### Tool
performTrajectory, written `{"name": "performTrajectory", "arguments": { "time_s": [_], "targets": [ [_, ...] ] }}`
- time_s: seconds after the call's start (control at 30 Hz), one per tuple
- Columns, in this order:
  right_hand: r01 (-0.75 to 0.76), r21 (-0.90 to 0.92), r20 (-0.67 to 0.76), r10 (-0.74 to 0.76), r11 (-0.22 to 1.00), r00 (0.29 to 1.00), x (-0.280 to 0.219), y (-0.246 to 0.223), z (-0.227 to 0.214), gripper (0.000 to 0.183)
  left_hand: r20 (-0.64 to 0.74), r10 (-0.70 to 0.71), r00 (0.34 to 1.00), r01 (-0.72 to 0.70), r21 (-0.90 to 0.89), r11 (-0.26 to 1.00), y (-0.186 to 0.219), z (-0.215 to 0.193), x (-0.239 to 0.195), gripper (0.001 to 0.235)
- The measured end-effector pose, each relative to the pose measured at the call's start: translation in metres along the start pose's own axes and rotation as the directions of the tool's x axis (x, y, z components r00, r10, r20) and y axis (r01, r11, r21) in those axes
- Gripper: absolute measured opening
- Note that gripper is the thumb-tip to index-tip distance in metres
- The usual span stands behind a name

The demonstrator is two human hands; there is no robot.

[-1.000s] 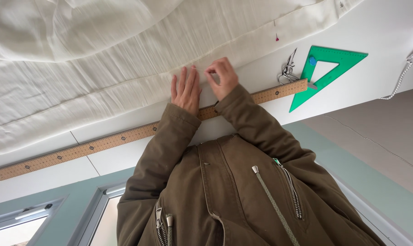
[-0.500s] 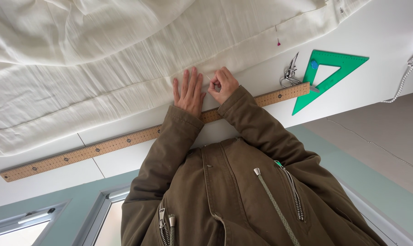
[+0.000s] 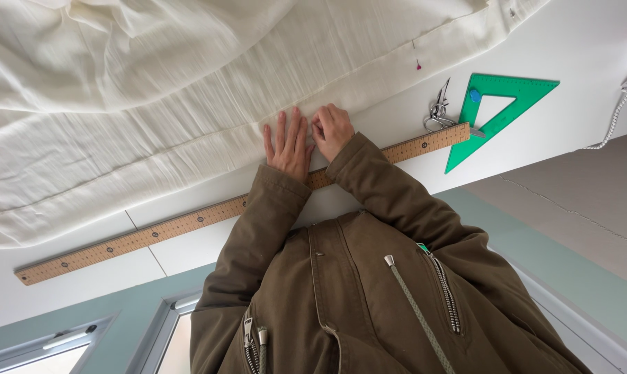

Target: Pinning white fabric on a cutting table to mark a hem or seam.

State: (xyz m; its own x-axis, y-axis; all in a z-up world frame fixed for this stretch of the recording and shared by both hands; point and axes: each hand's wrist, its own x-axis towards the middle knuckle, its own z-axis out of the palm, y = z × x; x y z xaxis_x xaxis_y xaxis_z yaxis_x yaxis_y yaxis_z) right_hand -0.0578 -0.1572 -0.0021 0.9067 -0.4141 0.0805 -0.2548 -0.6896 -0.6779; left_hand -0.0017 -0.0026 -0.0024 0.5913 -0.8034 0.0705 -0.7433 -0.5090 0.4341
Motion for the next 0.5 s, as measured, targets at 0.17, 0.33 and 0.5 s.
{"name": "performTrajectory", "arguments": {
  "time_s": [0.17, 0.33, 0.5],
  "targets": [
    [0.029, 0.038, -0.016, -0.029, 0.999, 0.999, 0.0, -0.006, -0.003, 0.026, -0.032, -0.099, 0.995, 0.095, -0.116, 0.989, 0.0, 0.009, 0.0, 0.054],
    [0.035, 0.085, -0.073, -0.029, 0.996, 0.997, -0.005, -0.002, 0.001, 0.024, -0.042, -0.12, 0.992, 0.111, -0.173, 0.979, 0.005, 0.013, 0.002, 0.052],
    [0.168, 0.011, -0.139, -0.165, 0.986, 0.976, -0.002, 0.027, 0.029, 0.024, -0.125, -0.081, 0.989, 0.08, -0.009, 0.997, 0.0, 0.017, 0.001, 0.056]
  ]
}}
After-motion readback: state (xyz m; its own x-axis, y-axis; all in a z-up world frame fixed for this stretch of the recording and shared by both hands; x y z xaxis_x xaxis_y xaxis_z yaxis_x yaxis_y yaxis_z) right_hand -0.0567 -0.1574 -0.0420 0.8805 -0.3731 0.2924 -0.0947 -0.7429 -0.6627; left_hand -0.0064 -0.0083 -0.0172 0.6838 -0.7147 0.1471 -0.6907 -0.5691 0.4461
